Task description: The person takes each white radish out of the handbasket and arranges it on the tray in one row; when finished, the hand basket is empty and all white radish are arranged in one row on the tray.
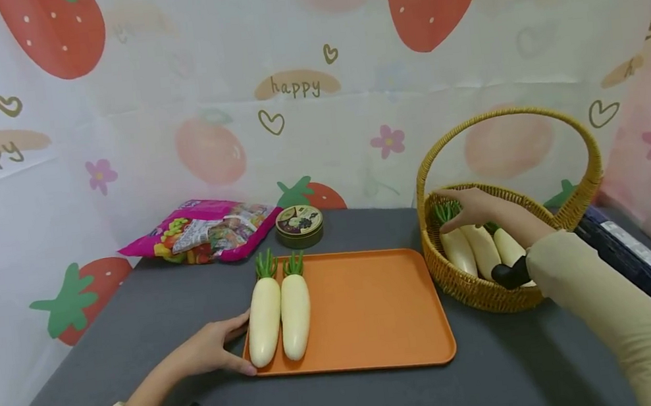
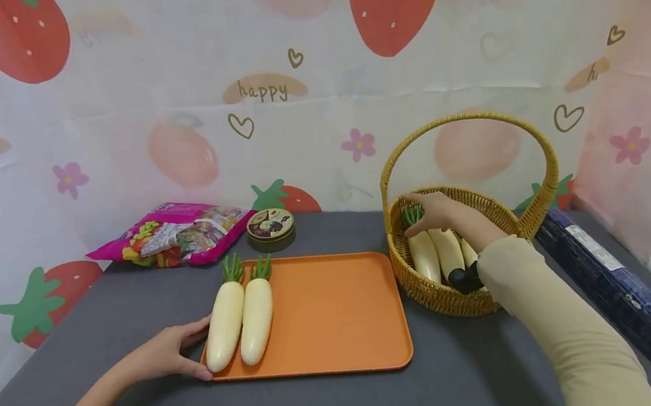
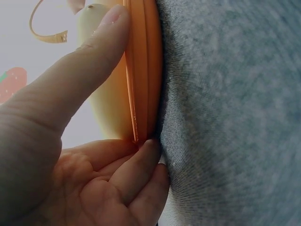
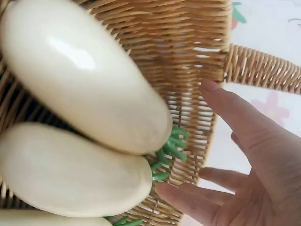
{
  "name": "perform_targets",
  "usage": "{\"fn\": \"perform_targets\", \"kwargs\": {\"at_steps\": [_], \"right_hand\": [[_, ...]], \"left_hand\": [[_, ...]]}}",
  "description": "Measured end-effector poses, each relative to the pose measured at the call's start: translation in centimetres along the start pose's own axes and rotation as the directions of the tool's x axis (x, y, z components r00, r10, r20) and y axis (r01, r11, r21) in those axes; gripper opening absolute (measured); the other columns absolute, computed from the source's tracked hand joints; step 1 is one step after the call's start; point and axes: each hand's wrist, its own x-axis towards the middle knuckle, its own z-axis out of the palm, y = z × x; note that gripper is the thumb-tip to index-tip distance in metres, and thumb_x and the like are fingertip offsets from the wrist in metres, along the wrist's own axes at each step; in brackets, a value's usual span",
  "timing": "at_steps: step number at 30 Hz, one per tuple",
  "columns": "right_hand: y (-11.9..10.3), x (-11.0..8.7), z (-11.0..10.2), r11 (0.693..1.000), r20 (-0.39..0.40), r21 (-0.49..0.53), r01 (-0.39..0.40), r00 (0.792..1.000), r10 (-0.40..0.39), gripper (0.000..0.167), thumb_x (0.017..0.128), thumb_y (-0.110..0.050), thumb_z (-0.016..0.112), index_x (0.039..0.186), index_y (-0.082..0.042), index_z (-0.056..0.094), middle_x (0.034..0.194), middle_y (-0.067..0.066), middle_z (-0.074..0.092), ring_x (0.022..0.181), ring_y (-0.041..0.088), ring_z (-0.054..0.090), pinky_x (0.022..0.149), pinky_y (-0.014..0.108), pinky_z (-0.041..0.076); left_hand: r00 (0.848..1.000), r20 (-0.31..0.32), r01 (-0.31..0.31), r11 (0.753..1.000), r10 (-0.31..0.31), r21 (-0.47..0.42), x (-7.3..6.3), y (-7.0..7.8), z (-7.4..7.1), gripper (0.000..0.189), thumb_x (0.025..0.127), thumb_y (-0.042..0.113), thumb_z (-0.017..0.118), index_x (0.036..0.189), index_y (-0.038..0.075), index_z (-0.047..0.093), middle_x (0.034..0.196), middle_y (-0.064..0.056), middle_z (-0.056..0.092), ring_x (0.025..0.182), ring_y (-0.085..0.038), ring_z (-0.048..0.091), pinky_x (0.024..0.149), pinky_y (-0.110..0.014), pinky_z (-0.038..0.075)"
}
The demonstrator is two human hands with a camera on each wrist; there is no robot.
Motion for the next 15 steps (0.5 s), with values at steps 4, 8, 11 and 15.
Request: {"fn": "perform_targets", "kwargs": {"at_steps": [4, 8, 11, 15], "right_hand": [[-0.1, 0.1, 0.4, 0.992, 0.064, 0.105, -0.064, 0.996, 0.057, 0.088, 0.080, -0.029, 0.069, 0.143, -0.001, 0.014, 0.138, 0.034, 0.011, 0.106, 0.047, 0.043, 0.061, 0.040, 0.051], [-0.1, 0.0, 0.9, 0.982, 0.164, 0.155, -0.104, 0.983, 0.078, 0.087, 0.082, -0.028, 0.067, 0.142, 0.002, 0.011, 0.139, 0.034, 0.007, 0.111, 0.047, 0.039, 0.064, 0.038, 0.051], [-0.1, -0.1, 1.3, 0.983, 0.213, 0.151, -0.101, 0.975, 0.068, 0.084, 0.083, -0.025, 0.066, 0.141, 0.005, 0.014, 0.138, 0.034, 0.010, 0.113, 0.046, 0.037, 0.067, 0.038, 0.050], [-0.5, -0.1, 1.9, 0.997, 0.262, 0.058, -0.059, 0.964, 0.042, 0.078, 0.081, -0.023, 0.067, 0.137, 0.008, 0.023, 0.135, 0.036, 0.018, 0.115, 0.046, 0.034, 0.069, 0.038, 0.049]], "left_hand": [[1.000, -0.002, 0.006, 1.000, -0.006, -0.003, 0.0, -0.1, 0.1, 0.098, 0.069, 0.033, 0.077, 0.138, -0.008, 0.020, 0.137, -0.026, 0.028, 0.122, -0.033, 0.034, 0.097, -0.047, 0.026], [1.000, -0.005, -0.004, 1.000, 0.004, 0.002, -0.1, 0.0, 0.1, 0.098, 0.069, 0.033, 0.076, 0.138, -0.009, 0.021, 0.136, -0.027, 0.028, 0.121, -0.034, 0.035, 0.096, -0.047, 0.027], [1.000, -0.004, -0.007, 1.000, 0.007, 0.004, -0.1, 0.1, 0.1, 0.097, 0.070, 0.033, 0.076, 0.138, -0.009, 0.021, 0.136, -0.028, 0.028, 0.121, -0.034, 0.035, 0.095, -0.048, 0.028], [1.000, -0.005, -0.002, 1.000, 0.003, 0.010, -0.1, 0.1, 0.2, 0.097, 0.070, 0.033, 0.076, 0.138, -0.009, 0.021, 0.136, -0.027, 0.029, 0.121, -0.034, 0.035, 0.095, -0.048, 0.028]]}}
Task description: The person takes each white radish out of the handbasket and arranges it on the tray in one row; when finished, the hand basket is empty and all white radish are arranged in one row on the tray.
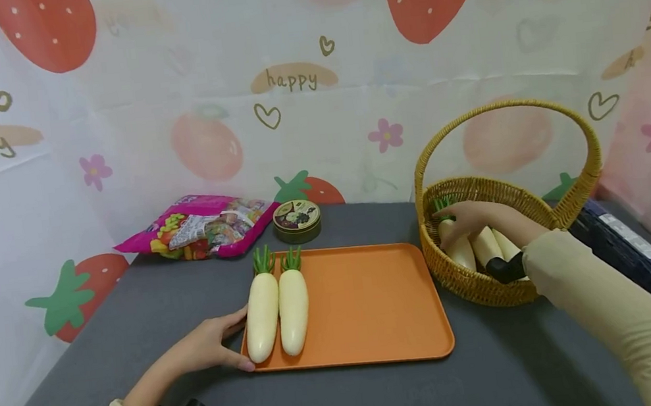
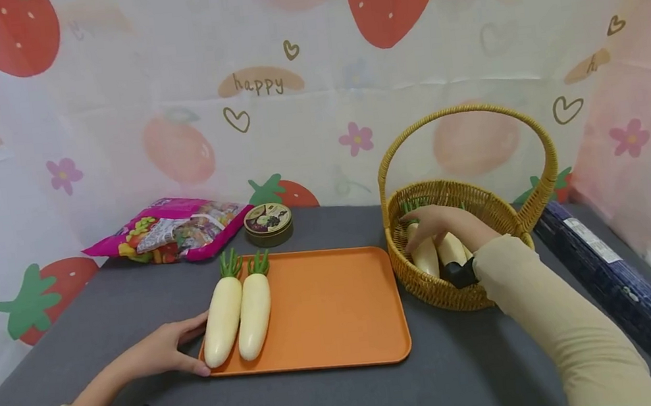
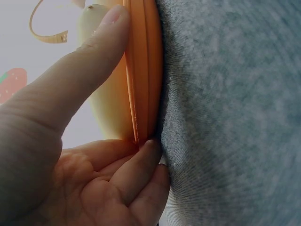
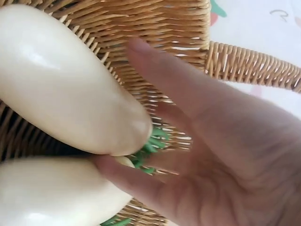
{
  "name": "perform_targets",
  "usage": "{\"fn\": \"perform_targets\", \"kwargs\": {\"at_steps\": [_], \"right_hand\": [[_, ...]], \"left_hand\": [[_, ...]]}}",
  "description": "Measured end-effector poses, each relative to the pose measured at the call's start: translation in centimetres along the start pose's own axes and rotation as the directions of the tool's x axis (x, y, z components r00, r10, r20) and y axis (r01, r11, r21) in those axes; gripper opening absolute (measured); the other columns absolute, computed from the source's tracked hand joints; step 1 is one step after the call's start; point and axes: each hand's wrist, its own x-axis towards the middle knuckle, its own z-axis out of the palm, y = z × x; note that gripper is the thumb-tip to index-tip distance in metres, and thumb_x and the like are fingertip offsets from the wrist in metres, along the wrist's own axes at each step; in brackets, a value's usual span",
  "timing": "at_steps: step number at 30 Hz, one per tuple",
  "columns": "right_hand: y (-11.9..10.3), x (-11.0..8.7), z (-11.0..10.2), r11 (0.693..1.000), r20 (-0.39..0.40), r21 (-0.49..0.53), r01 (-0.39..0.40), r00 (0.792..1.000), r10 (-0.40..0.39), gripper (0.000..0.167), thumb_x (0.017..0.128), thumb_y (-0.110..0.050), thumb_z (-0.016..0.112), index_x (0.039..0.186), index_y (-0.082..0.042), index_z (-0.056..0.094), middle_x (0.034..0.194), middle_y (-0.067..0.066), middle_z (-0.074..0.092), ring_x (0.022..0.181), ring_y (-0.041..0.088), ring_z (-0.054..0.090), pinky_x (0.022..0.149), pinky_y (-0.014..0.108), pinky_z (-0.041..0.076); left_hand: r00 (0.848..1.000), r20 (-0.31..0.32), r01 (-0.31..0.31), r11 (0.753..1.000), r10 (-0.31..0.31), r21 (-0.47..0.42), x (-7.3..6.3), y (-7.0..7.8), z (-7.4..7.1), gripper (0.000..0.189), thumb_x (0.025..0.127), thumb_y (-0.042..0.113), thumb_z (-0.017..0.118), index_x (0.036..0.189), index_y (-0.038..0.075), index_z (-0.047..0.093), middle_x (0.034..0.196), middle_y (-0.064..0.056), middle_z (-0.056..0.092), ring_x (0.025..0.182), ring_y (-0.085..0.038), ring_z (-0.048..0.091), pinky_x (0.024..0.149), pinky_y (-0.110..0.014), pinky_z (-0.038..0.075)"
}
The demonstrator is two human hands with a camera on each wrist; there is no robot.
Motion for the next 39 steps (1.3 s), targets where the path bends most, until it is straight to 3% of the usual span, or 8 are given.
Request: {"fn": "perform_targets", "kwargs": {"at_steps": [4, 7, 13, 22, 30, 39], "right_hand": [[-0.49, 0.04, 0.35, 0.995, 0.032, -0.105, 0.002, 0.999, 0.002, 0.071, 0.078, -0.020, 0.069, 0.133, 0.008, 0.034, 0.132, 0.035, 0.027, 0.117, 0.047, 0.032, 0.073, 0.037, 0.047], [-0.60, -0.02, 0.45, 0.989, 0.003, -0.147, -0.015, 1.000, 0.016, 0.068, 0.076, -0.019, 0.070, 0.131, 0.006, 0.039, 0.129, 0.034, 0.031, 0.114, 0.046, 0.035, 0.071, 0.037, 0.048], [-0.54, -0.06, 0.43, 0.989, -0.039, -0.146, -0.025, 0.999, 0.019, 0.065, 0.074, -0.016, 0.072, 0.128, 0.006, 0.044, 0.126, 0.032, 0.036, 0.103, 0.038, 0.047, 0.066, 0.034, 0.048], [-0.99, -0.48, 0.19, 0.991, 0.014, -0.134, -0.021, 1.000, 0.023, 0.056, 0.072, -0.002, 0.071, 0.124, 0.005, 0.050, 0.127, 0.032, 0.035, 0.091, 0.027, 0.052, 0.061, 0.031, 0.048], [-0.60, -0.45, -0.14, 0.987, 0.037, -0.150, 0.060, 0.998, -0.055, 0.049, 0.074, -0.004, 0.068, 0.120, 0.003, 0.054, 0.124, 0.032, 0.039, 0.083, 0.024, 0.054, 0.058, 0.032, 0.047], [-0.31, -0.70, 0.02, 0.999, 0.094, 0.023, -0.024, 0.995, 0.021, 0.057, 0.075, -0.004, 0.068, 0.128, 0.000, 0.048, 0.134, 0.032, 0.026, 0.107, 0.035, 0.044, 0.066, 0.036, 0.049]], "left_hand": [[1.000, -0.001, -0.003, 1.000, 0.003, 0.010, -0.08, 0.03, -0.01, 0.097, 0.070, 0.033, 0.076, 0.137, -0.009, 0.022, 0.136, -0.027, 0.030, 0.121, -0.033, 0.035, 0.095, -0.048, 0.029], [1.000, 0.000, -0.013, 1.000, 0.013, 0.007, -0.03, 0.07, -0.03, 0.096, 0.070, 0.032, 0.076, 0.137, -0.010, 0.021, 0.136, -0.027, 0.030, 0.120, -0.034, 0.036, 0.095, -0.048, 0.028], [1.000, -0.001, -0.002, 1.000, 0.002, -0.005, -0.05, -0.03, 0.03, 0.097, 0.070, 0.032, 0.077, 0.137, -0.009, 0.022, 0.136, -0.027, 0.029, 0.121, -0.034, 0.035, 0.095, -0.048, 0.028], [1.000, -0.007, 0.017, 1.000, -0.017, 0.000, 0.16, -0.33, 0.31, 0.099, 0.068, 0.035, 0.077, 0.138, -0.008, 0.022, 0.136, -0.026, 0.030, 0.122, -0.034, 0.033, 0.096, -0.048, 0.026], [1.000, -0.017, -0.003, 1.000, 0.003, 0.025, 0.01, 0.19, 0.09, 0.098, 0.068, 0.033, 0.077, 0.138, -0.008, 0.022, 0.136, -0.027, 0.030, 0.121, -0.034, 0.034, 0.095, -0.048, 0.028], [1.000, -0.012, 0.005, 1.000, -0.005, 0.031, 0.22, 0.10, 0.17, 0.099, 0.068, 0.035, 0.077, 0.138, -0.008, 0.022, 0.136, -0.026, 0.031, 0.121, -0.033, 0.035, 0.096, -0.047, 0.028]]}}
